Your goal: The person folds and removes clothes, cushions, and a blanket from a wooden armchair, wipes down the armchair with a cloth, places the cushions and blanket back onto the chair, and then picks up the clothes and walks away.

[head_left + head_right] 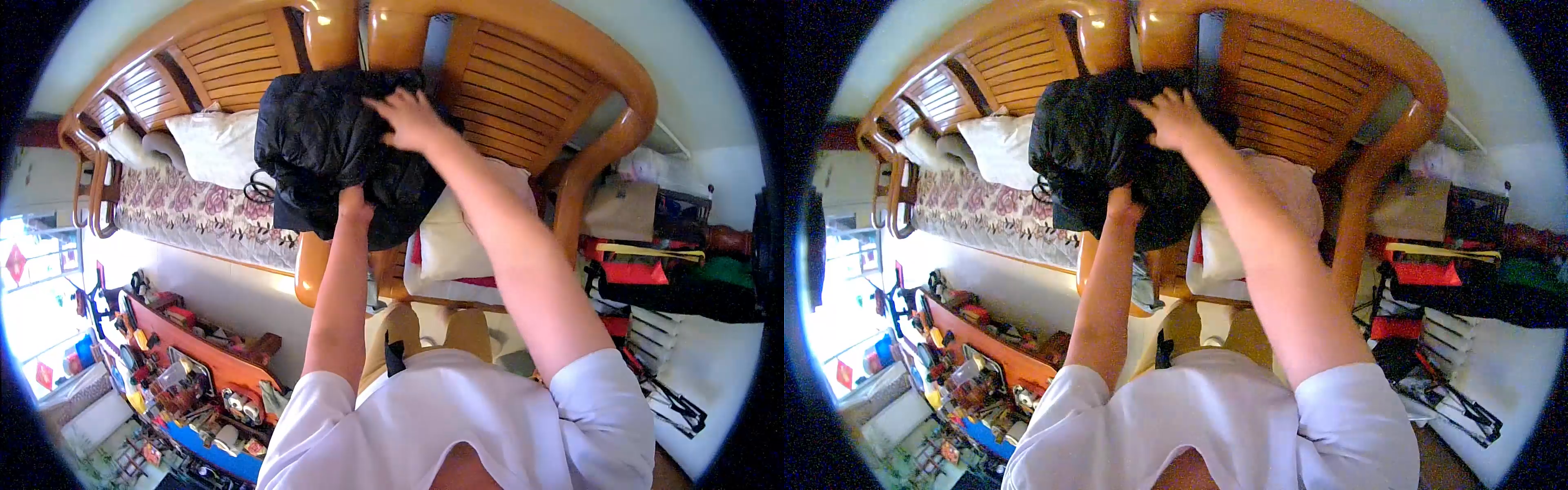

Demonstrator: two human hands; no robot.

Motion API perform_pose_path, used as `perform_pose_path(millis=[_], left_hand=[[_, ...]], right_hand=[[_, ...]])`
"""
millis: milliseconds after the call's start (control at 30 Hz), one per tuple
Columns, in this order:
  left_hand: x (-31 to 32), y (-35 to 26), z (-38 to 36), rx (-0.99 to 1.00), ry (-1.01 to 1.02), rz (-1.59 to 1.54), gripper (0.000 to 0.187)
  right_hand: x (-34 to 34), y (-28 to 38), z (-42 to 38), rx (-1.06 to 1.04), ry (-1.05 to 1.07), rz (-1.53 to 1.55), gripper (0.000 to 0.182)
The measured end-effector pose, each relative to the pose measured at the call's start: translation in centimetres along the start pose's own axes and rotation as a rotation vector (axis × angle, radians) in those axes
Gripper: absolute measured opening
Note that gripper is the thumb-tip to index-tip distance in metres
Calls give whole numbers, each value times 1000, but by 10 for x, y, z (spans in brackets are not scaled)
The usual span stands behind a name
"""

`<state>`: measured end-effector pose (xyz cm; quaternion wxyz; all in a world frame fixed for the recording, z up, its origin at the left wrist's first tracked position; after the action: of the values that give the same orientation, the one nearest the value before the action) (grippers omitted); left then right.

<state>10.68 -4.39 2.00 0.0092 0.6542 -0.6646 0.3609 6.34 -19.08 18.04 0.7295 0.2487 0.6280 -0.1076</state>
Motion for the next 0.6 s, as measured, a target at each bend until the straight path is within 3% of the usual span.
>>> perform_pose_path(millis=[67, 100, 133, 167, 267, 300, 333, 400, 433, 533, 600], left_hand=[[8, -2, -12, -36, 235, -67, 49], [15, -9, -38, -87, 219, -119, 47], [26, -17, -60, -58, 330, -165, 43], [30, -16, -63, -57, 303, -189, 42], [53, -25, -50, -1, 124, -104, 44], [39, -22, -15, 40, 1, -61, 48], [29, -21, 14, 161, -45, 34, 50], [9, -21, 51, 199, -261, 175, 52], [28, -27, 23, 219, -349, 205, 53], [26, -22, 27, 204, -251, 110, 58], [25, -25, -3, 212, -357, 150, 64]], right_hand=[[20, 8, -21, 123, -245, -13, 49], [18, 17, -31, 164, -364, -23, 33], [19, 26, -39, 216, -409, -9, 30], [10, 34, -52, 225, -535, 50, 29], [34, 40, -68, 251, -522, 146, 36], [36, 39, -77, 265, -521, 144, 36], [37, 41, -84, 228, -538, 196, 38], [44, 43, -104, 128, -559, 263, 45], [38, 42, -117, 90, -542, 292, 45], [41, 31, -176, 165, -508, 446, 47], [67, 11, -233, 295, -415, 426, 46]])
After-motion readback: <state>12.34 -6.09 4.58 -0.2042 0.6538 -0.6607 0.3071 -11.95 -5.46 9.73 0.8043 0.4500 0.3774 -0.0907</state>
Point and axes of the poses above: each hand's wrist, its own z-axis towards the middle knuckle, its own x-axis out of the palm, y = z × x, the point moved 6 cm from there along z, towards the middle knuckle, and after that the axes turned 12 degrees about -y, right-handed, at the moved point
